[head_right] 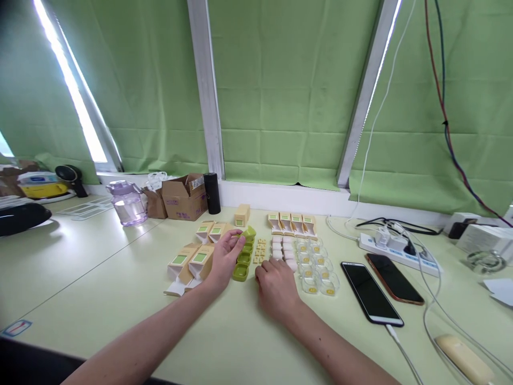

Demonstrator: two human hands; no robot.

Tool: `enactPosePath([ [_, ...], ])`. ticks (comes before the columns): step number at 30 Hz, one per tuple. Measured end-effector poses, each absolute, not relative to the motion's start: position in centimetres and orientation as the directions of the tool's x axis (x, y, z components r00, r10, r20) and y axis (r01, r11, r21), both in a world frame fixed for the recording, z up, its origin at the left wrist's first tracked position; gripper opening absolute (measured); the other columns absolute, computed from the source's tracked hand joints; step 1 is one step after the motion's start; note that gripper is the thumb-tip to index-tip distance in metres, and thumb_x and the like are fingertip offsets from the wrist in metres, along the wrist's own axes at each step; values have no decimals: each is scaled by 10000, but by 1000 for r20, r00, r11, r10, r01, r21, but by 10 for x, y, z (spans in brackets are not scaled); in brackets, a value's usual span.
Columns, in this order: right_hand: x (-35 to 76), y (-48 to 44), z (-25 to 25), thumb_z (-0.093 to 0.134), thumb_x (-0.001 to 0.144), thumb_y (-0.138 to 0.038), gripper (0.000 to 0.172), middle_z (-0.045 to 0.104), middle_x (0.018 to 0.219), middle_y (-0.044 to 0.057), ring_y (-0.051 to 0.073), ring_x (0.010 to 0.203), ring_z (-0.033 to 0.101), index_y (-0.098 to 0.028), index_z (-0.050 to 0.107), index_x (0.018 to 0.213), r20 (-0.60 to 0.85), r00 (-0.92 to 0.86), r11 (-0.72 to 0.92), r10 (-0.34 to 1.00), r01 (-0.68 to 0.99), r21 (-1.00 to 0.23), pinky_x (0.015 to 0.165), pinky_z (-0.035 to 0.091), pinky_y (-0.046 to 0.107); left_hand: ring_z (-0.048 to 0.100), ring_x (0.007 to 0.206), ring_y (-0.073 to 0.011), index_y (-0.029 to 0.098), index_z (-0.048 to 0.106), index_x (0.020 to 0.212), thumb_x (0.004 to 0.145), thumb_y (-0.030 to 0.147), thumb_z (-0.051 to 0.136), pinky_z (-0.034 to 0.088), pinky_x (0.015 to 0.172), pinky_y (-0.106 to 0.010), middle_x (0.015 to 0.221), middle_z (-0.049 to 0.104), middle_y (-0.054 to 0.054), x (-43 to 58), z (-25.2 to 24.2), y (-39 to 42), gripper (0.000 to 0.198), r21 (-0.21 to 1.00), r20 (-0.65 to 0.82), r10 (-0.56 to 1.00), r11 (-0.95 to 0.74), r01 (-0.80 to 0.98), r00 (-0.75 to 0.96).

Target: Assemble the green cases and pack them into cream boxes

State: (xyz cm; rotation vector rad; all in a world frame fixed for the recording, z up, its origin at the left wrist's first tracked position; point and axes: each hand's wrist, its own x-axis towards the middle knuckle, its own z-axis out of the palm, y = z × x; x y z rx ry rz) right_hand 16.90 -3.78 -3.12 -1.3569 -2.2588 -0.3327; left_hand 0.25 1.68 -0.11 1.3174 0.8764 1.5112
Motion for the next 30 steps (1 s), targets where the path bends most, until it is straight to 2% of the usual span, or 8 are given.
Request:
enactPosePath([
  [5,163,-53,-38,647,914,-101,128,750,865,23,167,751,652,-208,687,855,394,-406,493,825,858,-147,627,288,328,728,826,-218,191,678,867,842,640,768,461,636,-291,893,771,-96,5,1,15,459,935,260,962,-228,-272,85],
  [12,163,-53,-36,636,929,-124,116,773,911,14,171,831,698,-218,690,885,308,-426,501,851,835,-229,648,313,296,764,803,-255,178,675,851,806,565,810,406,556,-270,858,806,-127,4,4,13,412,896,88,967,27,-442,238],
  [18,166,-51,-35,627,934,-148,99,778,927,10,170,839,698,-222,685,904,291,-437,509,851,822,-256,660,316,289,772,776,-251,172,669,870,800,530,824,392,518,-246,828,798,-105,5,2,16,397,881,38,969,83,-465,245],
  [22,167,-52,-34,622,937,-159,96,782,941,9,179,860,704,-230,687,928,285,-438,510,853,816,-271,667,316,294,767,812,-247,174,690,887,792,540,835,413,541,-254,900,802,-119,5,7,13,406,899,64,971,44,-436,231],
  [25,167,-53,-33,617,939,-163,96,781,945,8,182,871,703,-233,684,945,283,-435,507,855,814,-284,671,316,299,753,856,-238,183,687,880,792,565,834,444,591,-267,934,795,-117,3,15,11,418,926,136,973,-58,-374,185],
  [28,167,-53,-32,614,938,-167,98,780,960,4,179,888,698,-235,680,963,276,-436,507,857,810,-293,680,321,297,725,842,-220,191,677,867,792,569,834,492,660,-292,960,790,-103,-2,25,11,416,950,244,961,-209,-234,128],
  [30,167,-52,-31,612,938,-175,90,779,970,4,178,893,694,-234,675,965,266,-439,507,858,807,-302,688,322,294,706,816,-218,197,684,862,786,561,831,530,717,-326,923,777,-79,-7,33,13,401,947,318,944,-312,-71,88],
])
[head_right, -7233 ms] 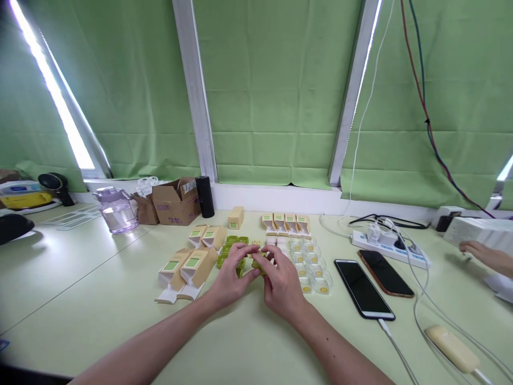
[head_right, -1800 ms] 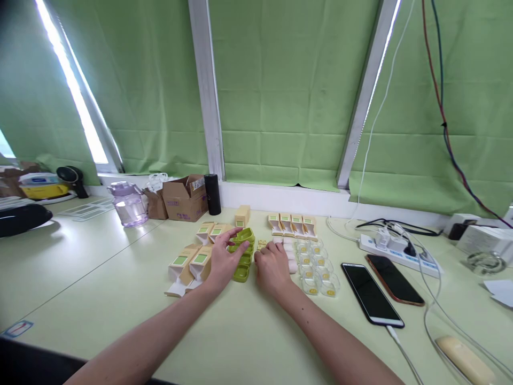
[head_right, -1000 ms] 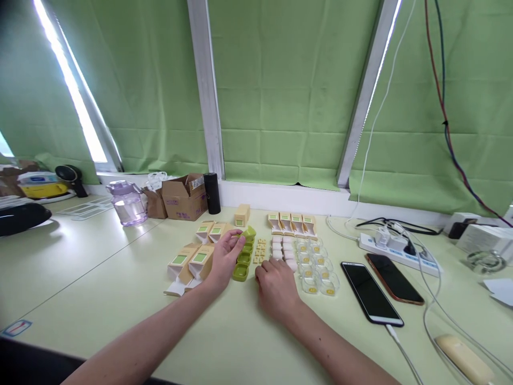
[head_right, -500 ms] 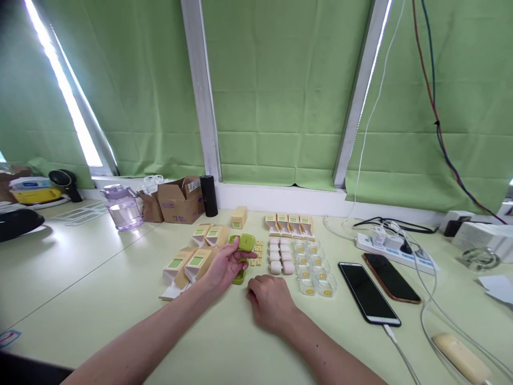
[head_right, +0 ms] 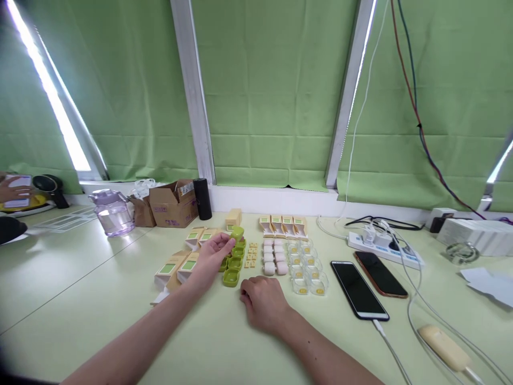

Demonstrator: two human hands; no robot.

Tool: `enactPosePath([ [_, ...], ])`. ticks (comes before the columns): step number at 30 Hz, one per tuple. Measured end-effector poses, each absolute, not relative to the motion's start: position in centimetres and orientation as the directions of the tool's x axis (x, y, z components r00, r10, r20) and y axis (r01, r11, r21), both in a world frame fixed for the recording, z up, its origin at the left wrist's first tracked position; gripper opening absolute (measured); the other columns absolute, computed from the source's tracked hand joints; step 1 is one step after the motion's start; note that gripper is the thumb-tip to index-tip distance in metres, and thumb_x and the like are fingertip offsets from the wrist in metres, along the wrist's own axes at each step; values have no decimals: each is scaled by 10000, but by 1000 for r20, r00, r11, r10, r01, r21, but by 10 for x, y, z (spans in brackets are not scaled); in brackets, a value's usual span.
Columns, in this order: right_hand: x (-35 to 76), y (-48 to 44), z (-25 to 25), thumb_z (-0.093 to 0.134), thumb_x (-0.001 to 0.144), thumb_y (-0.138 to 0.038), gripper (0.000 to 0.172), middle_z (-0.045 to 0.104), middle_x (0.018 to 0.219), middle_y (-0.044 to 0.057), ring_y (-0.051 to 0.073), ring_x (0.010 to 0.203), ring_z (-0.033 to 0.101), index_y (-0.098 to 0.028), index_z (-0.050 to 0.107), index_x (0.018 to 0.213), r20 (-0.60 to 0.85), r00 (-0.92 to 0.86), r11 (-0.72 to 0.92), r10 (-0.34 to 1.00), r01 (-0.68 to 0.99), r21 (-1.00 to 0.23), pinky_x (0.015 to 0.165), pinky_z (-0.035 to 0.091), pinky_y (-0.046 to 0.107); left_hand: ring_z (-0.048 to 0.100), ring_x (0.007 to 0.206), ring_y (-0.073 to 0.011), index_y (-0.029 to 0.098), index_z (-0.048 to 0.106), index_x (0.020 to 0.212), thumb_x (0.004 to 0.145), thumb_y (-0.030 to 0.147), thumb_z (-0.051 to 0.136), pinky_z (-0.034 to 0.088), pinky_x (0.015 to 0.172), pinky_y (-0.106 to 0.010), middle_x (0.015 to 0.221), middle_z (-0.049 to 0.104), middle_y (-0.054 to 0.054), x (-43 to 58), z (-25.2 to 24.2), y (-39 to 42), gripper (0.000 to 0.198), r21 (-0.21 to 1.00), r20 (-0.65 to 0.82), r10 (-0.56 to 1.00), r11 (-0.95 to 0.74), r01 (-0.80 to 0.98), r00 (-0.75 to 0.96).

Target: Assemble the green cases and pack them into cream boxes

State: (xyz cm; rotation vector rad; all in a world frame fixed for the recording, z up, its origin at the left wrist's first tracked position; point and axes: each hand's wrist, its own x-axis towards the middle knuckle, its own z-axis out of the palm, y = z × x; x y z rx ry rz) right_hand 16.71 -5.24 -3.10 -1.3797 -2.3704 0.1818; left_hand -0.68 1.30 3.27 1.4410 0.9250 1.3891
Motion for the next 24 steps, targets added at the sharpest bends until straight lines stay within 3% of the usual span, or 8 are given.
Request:
enactPosePath([
  [4,168,-51,-31,608,942,-204,68,777,963,13,186,897,690,-230,670,948,239,-443,501,864,803,-323,693,318,294,685,955,-250,225,740,847,813,434,789,549,880,-397,991,748,-59,-20,47,13,217,789,521,853,-497,362,35],
  [7,168,-50,-33,599,943,-203,79,778,969,15,192,900,690,-234,671,953,236,-440,498,866,804,-325,699,323,296,612,1209,-291,255,778,833,834,343,764,495,1046,-456,1155,731,-58,-34,53,6,89,641,587,799,-556,529,128],
  [10,168,-51,-34,587,951,-198,103,780,979,11,195,910,691,-242,677,972,244,-448,508,860,798,-324,714,341,298,459,1355,-335,271,796,751,842,272,769,410,1134,-527,1174,757,-44,-53,49,0,95,474,614,750,-601,643,248],
  [14,168,-51,-35,569,963,-187,148,783,1007,22,201,932,696,-241,693,1023,252,-461,523,851,786,-329,731,364,299,391,1335,-364,294,818,705,863,252,773,342,1131,-584,1216,744,-32,-78,34,-4,170,269,627,707,-591,760,328],
  [19,169,-53,-33,552,978,-191,181,782,986,37,201,908,693,-235,713,1049,271,-504,570,820,765,-301,706,356,300,413,1301,-373,333,837,735,864,239,785,326,1075,-568,1221,709,-24,-92,19,-12,168,154,532,747,-548,822,398],
  [24,169,-54,-34,545,981,-186,227,784,998,35,198,908,693,-253,721,1107,299,-557,630,775,722,-286,692,344,302,461,1217,-359,336,831,720,871,240,779,315,1042,-563,1144,709,-31,-90,14,-19,186,121,445,788,-523,843,425],
])
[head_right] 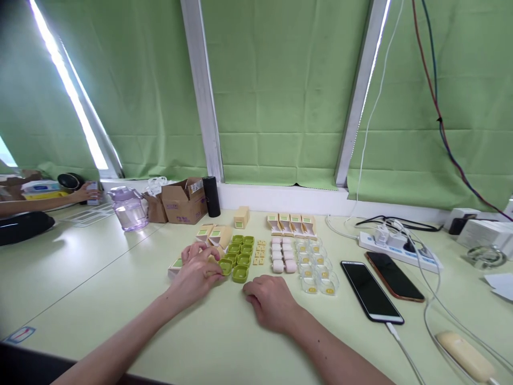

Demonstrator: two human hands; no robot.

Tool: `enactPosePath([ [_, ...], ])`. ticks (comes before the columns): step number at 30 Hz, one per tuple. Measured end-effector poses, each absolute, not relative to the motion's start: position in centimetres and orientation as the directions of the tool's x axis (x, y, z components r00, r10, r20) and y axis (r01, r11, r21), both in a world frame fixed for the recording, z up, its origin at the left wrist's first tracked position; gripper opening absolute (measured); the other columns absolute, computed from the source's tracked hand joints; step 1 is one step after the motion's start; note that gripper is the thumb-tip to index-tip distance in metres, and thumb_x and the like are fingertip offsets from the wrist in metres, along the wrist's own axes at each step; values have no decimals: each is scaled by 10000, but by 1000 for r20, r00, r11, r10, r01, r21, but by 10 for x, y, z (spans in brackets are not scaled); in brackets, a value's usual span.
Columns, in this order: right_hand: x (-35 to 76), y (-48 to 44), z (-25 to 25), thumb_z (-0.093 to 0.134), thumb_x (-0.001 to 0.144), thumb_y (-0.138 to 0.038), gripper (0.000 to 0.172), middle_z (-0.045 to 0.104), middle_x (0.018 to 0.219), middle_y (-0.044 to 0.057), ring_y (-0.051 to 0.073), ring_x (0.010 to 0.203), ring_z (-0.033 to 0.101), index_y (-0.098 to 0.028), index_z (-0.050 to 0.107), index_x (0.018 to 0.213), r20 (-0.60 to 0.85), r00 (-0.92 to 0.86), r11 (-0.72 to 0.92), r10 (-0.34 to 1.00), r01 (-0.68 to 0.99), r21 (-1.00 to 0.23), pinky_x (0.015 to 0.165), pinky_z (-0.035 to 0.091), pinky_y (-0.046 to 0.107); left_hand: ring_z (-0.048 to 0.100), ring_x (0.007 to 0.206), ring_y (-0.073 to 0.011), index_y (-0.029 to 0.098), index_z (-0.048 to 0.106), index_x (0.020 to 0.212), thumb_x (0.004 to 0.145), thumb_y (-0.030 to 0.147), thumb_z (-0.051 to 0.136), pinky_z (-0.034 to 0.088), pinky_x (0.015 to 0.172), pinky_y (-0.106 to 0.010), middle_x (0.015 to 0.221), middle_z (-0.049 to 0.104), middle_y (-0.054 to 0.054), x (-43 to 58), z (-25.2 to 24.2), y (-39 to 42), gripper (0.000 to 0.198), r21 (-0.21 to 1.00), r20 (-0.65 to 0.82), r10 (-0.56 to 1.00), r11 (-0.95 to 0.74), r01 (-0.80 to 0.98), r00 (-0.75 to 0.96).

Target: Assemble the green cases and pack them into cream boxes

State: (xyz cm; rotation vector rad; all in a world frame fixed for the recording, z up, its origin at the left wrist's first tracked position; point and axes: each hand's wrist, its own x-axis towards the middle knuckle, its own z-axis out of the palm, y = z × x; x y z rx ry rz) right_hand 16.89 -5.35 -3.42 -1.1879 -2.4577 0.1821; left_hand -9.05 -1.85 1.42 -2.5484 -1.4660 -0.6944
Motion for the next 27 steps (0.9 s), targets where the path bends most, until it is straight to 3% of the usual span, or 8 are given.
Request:
enactPosePath([
  [21,167,-55,-30,555,988,-193,196,734,946,17,182,858,650,-262,679,1123,280,-555,619,783,737,-271,643,268,307,509,1208,-353,263,800,766,874,232,742,291,1062,-547,1034,745,-57,-77,8,-24,127,80,315,861,-444,892,400],
  [27,167,-56,-28,560,984,-184,203,689,1079,27,178,914,652,-260,672,1135,285,-548,614,786,744,-264,658,317,297,525,1192,-361,250,780,765,875,231,726,320,1047,-562,1004,751,-69,-78,6,-24,124,76,343,850,-448,891,399],
])
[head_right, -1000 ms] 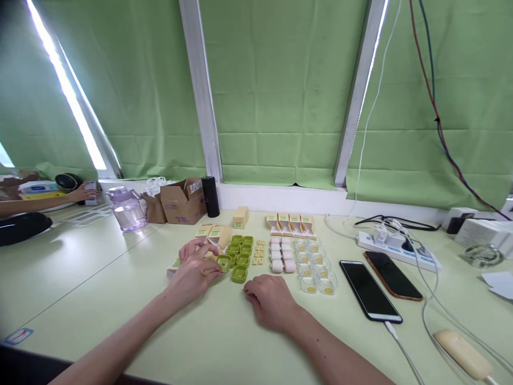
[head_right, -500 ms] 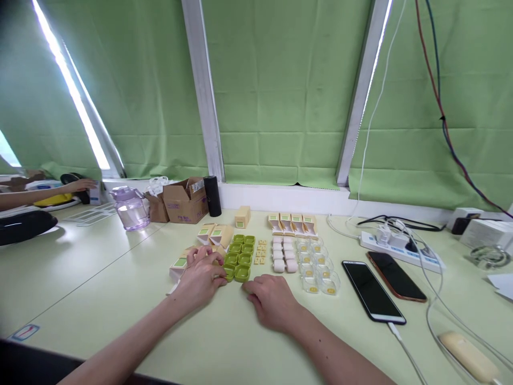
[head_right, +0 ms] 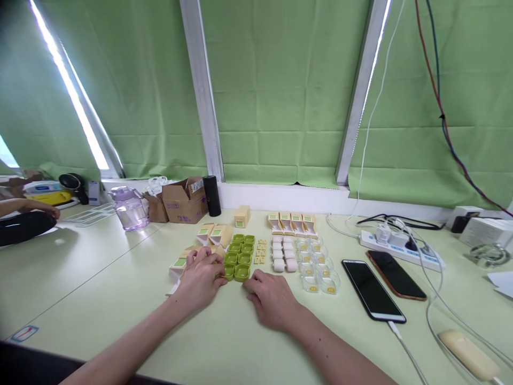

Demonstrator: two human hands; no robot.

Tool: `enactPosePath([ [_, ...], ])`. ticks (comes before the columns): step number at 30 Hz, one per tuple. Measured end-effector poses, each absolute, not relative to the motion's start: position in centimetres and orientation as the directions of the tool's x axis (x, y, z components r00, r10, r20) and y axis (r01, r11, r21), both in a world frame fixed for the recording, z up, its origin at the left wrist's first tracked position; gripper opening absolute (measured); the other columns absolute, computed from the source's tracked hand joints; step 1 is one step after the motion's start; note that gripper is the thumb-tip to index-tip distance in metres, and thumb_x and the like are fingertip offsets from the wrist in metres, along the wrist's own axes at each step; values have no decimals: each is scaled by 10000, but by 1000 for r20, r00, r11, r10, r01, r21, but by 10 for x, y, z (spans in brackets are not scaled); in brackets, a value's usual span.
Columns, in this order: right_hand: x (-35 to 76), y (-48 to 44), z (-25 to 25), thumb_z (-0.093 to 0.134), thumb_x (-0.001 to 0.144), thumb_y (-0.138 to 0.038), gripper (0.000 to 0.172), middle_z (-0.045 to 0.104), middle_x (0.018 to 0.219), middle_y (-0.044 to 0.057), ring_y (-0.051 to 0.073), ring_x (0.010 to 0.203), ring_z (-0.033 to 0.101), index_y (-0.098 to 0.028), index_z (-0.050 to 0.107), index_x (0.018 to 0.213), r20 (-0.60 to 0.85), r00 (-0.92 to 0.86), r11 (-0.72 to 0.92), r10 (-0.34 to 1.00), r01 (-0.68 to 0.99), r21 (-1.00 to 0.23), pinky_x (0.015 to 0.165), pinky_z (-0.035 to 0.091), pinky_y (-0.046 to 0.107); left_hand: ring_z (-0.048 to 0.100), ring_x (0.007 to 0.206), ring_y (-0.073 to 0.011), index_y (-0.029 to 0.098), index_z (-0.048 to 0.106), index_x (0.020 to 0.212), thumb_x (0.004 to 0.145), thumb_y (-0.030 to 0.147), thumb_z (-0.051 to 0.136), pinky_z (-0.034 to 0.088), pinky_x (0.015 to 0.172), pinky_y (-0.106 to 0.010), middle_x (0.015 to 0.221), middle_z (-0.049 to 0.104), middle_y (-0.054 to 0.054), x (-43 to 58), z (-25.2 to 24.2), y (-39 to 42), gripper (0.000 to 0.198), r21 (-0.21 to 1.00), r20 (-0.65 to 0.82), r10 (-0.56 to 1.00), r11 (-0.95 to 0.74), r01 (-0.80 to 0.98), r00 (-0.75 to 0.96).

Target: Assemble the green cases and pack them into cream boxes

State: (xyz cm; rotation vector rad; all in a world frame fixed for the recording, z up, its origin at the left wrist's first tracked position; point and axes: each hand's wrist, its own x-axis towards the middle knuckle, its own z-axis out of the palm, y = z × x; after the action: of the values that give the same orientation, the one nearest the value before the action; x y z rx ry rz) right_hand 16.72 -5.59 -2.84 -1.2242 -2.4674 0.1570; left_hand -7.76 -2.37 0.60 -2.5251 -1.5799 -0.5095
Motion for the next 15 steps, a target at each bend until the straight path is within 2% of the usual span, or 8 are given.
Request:
enactPosePath([
  [7,168,-56,-26,558,992,-194,244,634,1303,52,188,983,663,-257,657,1205,263,-554,612,790,743,-273,716,410,301,531,1197,-371,249,766,773,864,213,733,328,1036,-557,1000,751,-75,-80,1,-22,103,74,384,833,-457,886,397],
  [15,168,-56,-25,557,986,-190,235,655,1296,53,199,1023,668,-244,660,1191,264,-560,618,785,733,-282,731,422,304,507,1233,-373,239,745,847,847,213,733,306,1038,-546,1092,743,-64,-81,4,-25,29,82,404,826,-462,883,394],
])
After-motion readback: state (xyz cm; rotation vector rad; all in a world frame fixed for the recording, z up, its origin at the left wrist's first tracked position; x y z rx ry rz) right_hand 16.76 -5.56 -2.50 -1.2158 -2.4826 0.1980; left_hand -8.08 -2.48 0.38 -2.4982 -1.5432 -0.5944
